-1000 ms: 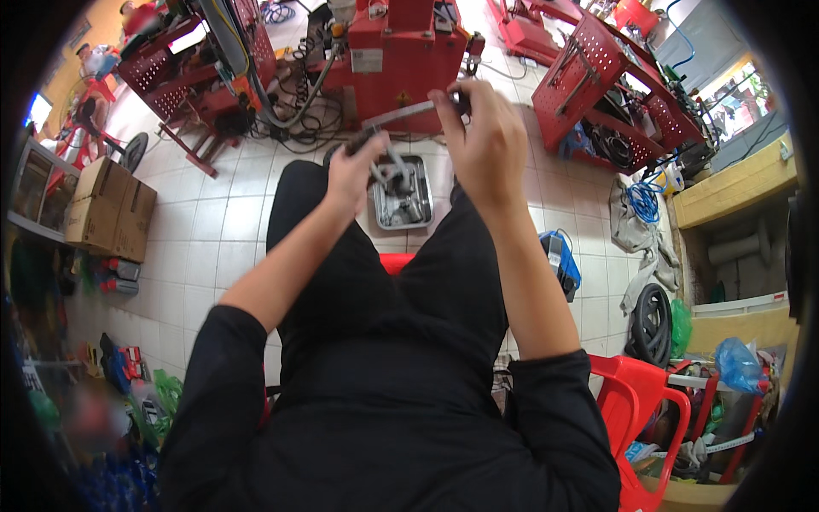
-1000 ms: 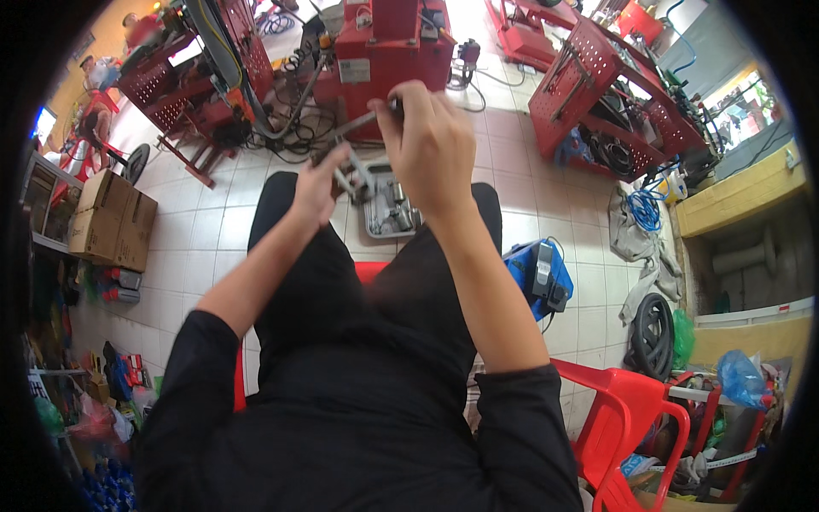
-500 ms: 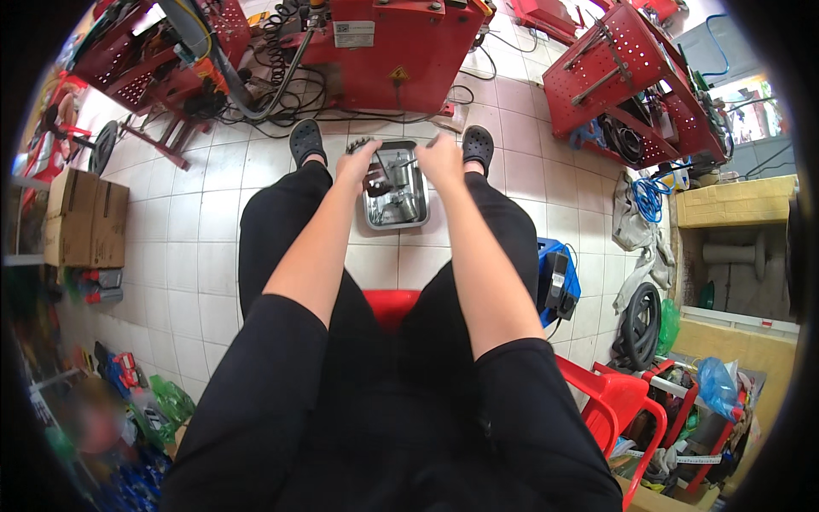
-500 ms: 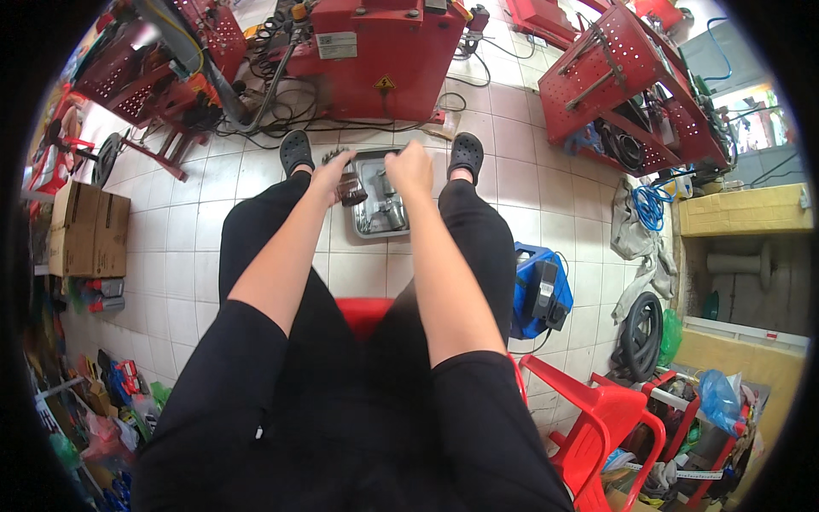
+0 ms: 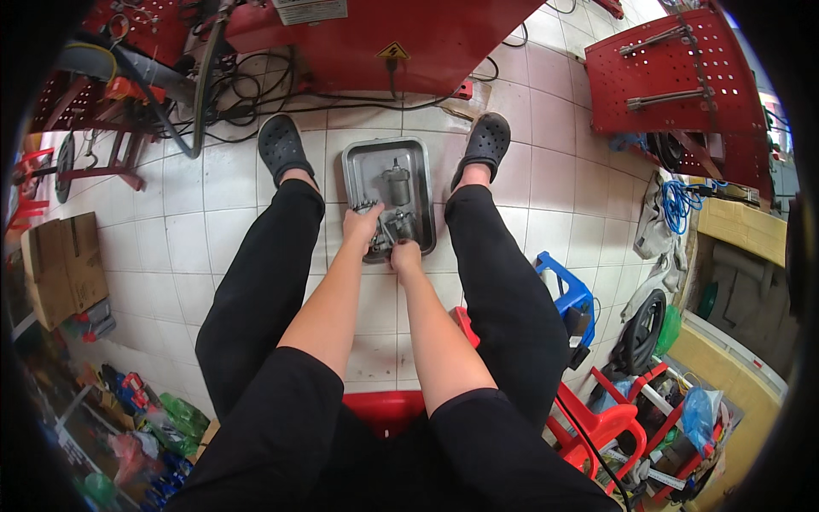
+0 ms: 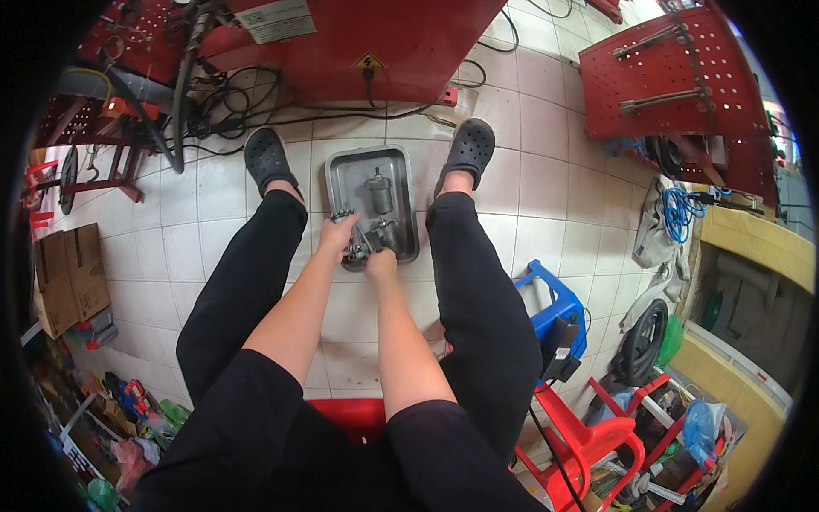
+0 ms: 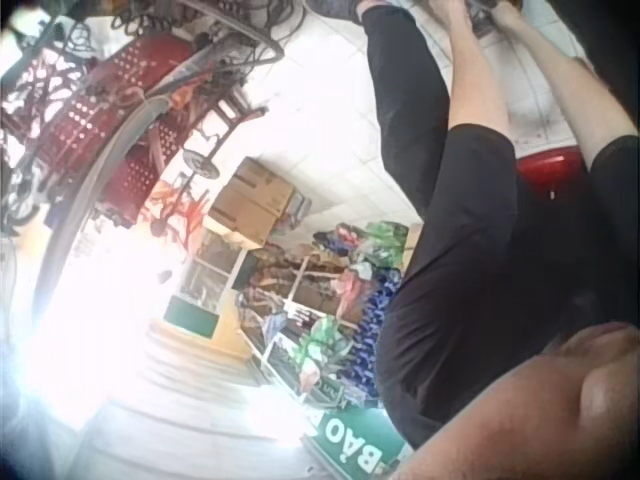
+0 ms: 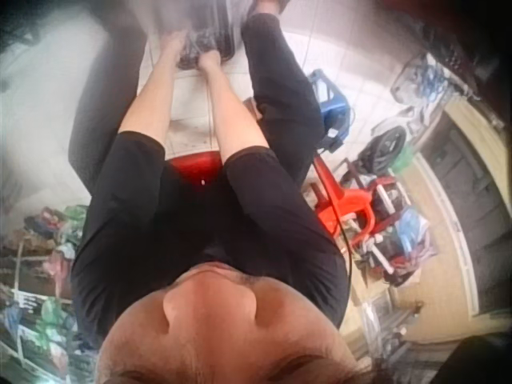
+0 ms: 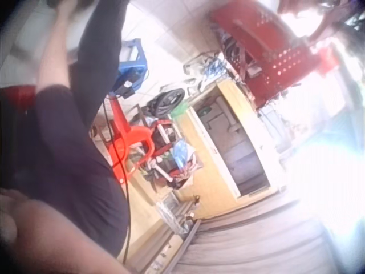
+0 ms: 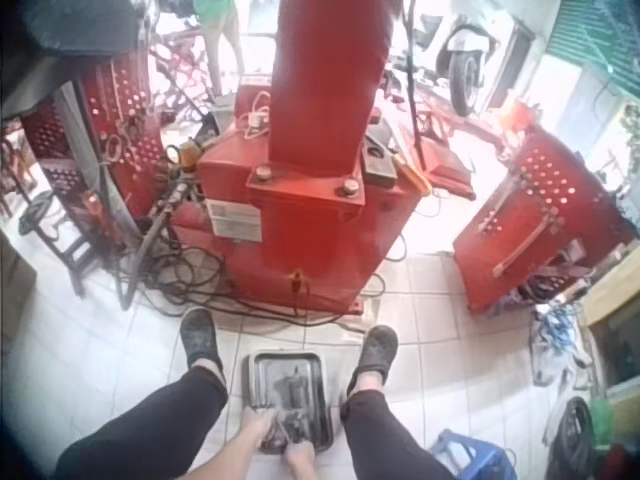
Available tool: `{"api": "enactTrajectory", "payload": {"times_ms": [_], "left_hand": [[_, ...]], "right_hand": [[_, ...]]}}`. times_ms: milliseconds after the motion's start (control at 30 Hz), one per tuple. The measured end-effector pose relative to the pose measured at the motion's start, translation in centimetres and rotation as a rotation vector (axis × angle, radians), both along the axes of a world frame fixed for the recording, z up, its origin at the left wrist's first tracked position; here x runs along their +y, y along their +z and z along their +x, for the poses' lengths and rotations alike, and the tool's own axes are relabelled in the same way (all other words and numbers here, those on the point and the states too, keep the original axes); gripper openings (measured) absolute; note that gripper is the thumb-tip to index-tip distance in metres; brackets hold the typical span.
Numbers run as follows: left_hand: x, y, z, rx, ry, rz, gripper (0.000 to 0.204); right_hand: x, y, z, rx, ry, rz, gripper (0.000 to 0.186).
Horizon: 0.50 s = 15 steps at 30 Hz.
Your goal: The person sits on a red chair in a workshop and works on mechanical parts. They use a screwdriver to manipulate a cylindrical metal component and a gear-like part, placing them into a metal tray on the floor.
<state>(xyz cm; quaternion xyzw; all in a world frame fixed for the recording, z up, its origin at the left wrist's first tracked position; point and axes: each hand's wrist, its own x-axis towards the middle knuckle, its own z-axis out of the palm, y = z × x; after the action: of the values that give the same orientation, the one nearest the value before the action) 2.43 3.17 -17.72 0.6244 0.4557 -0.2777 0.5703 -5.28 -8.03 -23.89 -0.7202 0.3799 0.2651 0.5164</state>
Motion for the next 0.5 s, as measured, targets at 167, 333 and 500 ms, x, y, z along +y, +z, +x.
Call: {"api": "enactTrajectory", "payload": {"times_ms": [167,333,500], "left_hand": [[0.1,-5.6,0.6,0.057,-0.126,0.102,0.070],[0.7,-6.2,0.9,0.036,-0.226,0.193,0.072],[0.1,-7.6,0.6,-0.020,-0.392,0.293,0.076]], "right_hand": [[0.1,-6.7,-3.2,-0.126,0.050,-0.109,0.024],[2.1,0.5,0.0,-0.051,0.185,-0.265,0.032],[2.7,1.5,1.4,-0.015,0.498,-0.437,0.029]]}}
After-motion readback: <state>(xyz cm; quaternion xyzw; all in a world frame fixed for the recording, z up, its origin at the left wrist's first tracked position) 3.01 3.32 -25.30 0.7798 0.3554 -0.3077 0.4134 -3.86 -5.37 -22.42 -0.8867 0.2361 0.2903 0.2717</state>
